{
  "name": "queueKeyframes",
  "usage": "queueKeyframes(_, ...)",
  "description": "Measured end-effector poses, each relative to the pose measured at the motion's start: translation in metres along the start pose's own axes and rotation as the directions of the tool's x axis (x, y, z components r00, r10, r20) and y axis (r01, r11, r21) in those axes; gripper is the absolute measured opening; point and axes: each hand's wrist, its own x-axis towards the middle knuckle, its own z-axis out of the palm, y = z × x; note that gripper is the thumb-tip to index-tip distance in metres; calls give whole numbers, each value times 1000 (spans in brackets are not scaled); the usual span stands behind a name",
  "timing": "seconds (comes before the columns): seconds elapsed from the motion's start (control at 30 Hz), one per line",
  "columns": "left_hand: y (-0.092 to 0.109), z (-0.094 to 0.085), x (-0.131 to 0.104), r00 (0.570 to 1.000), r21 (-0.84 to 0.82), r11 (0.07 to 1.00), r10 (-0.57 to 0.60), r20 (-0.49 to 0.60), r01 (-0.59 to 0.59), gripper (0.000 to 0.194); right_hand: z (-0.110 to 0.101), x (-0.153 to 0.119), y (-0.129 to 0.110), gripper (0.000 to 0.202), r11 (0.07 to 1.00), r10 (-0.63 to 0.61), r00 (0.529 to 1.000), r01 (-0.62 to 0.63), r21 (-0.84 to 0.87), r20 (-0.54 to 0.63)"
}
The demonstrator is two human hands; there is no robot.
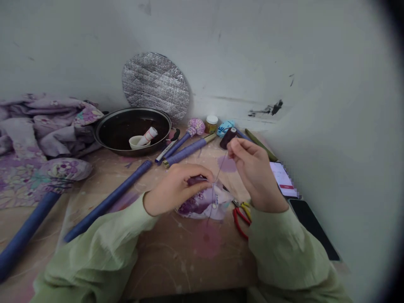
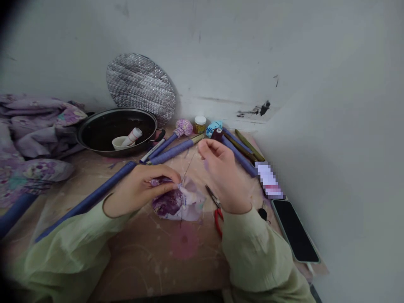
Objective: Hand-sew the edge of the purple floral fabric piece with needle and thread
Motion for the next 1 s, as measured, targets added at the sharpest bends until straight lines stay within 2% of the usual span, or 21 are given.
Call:
queueKeyframes(0.1,1,-1,-1,1000,-16,1000,-14,-16,14,3,-11,18,-3,25,986,110,991,-100,133,-77)
queueKeyframes(0.23,-1,-2,-1,1000,-22,1000,-11,4,11,3,-29,39,-10,30,948,260,949,-215,236,-181)
queueKeyframes(0.43,-1,-2,0,999,-26,1000,-10,34,11,5,-57,65,-13,34,881,376,890,-256,399,-260)
queueKeyframes(0.57,-3,-2,0,999,-27,999,-32,35,33,4,-64,70,-14,31,825,441,840,-241,511,-317)
queueKeyframes(0.87,-5,-4,2,995,-52,997,-46,91,51,4,-67,72,-7,35,884,341,880,-180,432,-331)
queueKeyframes(0.93,-4,-5,2,993,-65,997,-41,114,48,4,-61,61,-6,34,914,284,921,-176,366,-267)
queueKeyframes(1.0,-4,-6,2,992,-71,996,-37,121,46,4,-51,41,-6,28,950,212,972,-180,255,-104)
